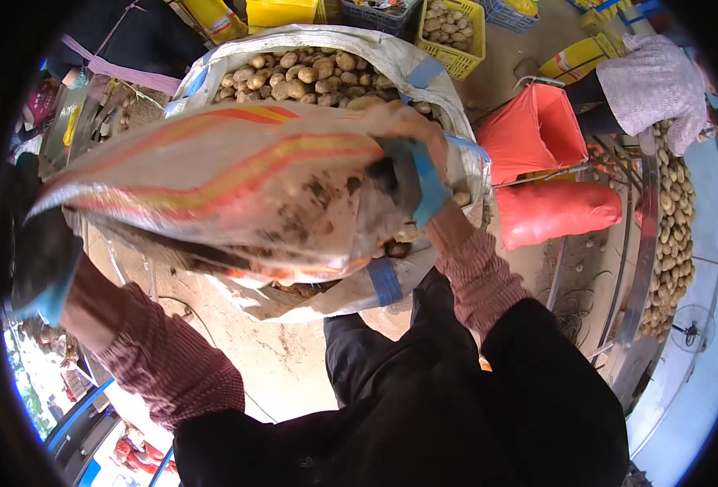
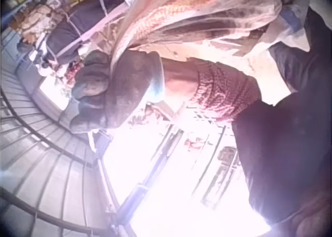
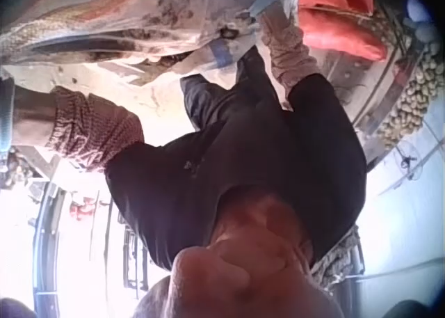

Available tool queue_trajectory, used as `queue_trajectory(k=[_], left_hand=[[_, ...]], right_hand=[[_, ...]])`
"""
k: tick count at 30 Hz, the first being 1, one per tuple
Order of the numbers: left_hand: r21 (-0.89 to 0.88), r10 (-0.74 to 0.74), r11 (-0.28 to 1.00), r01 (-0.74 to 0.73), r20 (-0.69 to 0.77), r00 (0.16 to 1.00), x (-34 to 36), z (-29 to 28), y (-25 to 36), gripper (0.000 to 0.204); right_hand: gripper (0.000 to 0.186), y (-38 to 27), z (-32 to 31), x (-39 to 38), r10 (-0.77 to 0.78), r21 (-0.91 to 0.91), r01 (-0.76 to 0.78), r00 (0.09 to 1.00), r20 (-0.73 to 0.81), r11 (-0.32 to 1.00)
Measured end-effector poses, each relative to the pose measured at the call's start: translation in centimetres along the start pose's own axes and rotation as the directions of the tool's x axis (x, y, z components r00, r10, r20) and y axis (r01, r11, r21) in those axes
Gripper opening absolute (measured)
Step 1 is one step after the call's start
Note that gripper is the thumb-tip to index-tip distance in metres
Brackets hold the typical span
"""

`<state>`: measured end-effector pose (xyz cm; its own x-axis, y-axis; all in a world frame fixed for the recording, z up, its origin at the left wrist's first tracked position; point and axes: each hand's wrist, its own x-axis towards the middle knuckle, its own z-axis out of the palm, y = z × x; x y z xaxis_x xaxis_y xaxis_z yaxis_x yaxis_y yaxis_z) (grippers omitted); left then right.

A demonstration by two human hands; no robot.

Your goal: The recorder is sorting potatoes on a metal table and packing them into plastic and mesh bags.

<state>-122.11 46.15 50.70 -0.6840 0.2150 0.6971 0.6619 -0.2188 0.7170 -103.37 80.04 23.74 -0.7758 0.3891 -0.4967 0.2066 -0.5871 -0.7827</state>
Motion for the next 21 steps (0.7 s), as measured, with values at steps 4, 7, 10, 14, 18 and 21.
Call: queue_trajectory(k=[4, 7, 10, 14, 18, 21], left_hand=[[0.211, -0.036, 0.973, 0.096, -0.273, 0.961, -3.3, -5.4, -5.1, 0.047], [0.095, -0.321, 0.922, 0.375, -0.353, 0.879, -12.4, -5.9, -7.8, 0.044], [-0.01, -0.572, 0.78, 0.626, -0.417, 0.706, -24.6, -2.6, -9.8, 0.045], [-0.274, -0.886, 0.426, 0.862, -0.317, 0.337, -36.5, 4.6, -11.8, 0.028], [0.486, -0.886, 0.369, 0.792, -0.074, 0.458, -42.0, 13.7, -13.9, 0.059], [0.805, -0.906, 0.271, 0.528, 0.028, 0.422, -44.1, 17.1, -16.9, 0.076]], right_hand=[[0.024, -3.4, 5.7, 4.5, -0.07, 0.041, 0.062, 0.974, 0.214, 0.997], [0.029, -1.2, 8.6, 7.1, 0.06, -0.209, -0.008, 0.968, 0.243, 0.978], [0.032, 1.7, 8.8, 9.6, 0.155, -0.479, -0.063, 0.976, 0.155, 0.876], [0.04, 5.5, 6.4, 10.7, 0.216, -0.673, -0.128, 0.975, 0.048, 0.729], [0.038, 7.0, 2.1, 9.5, 0.238, -0.776, -0.128, 0.971, 0.03, 0.618], [0.037, 7.9, -1.2, 8.7, 0.21, -0.717, -0.147, 0.978, -0.001, 0.682]])
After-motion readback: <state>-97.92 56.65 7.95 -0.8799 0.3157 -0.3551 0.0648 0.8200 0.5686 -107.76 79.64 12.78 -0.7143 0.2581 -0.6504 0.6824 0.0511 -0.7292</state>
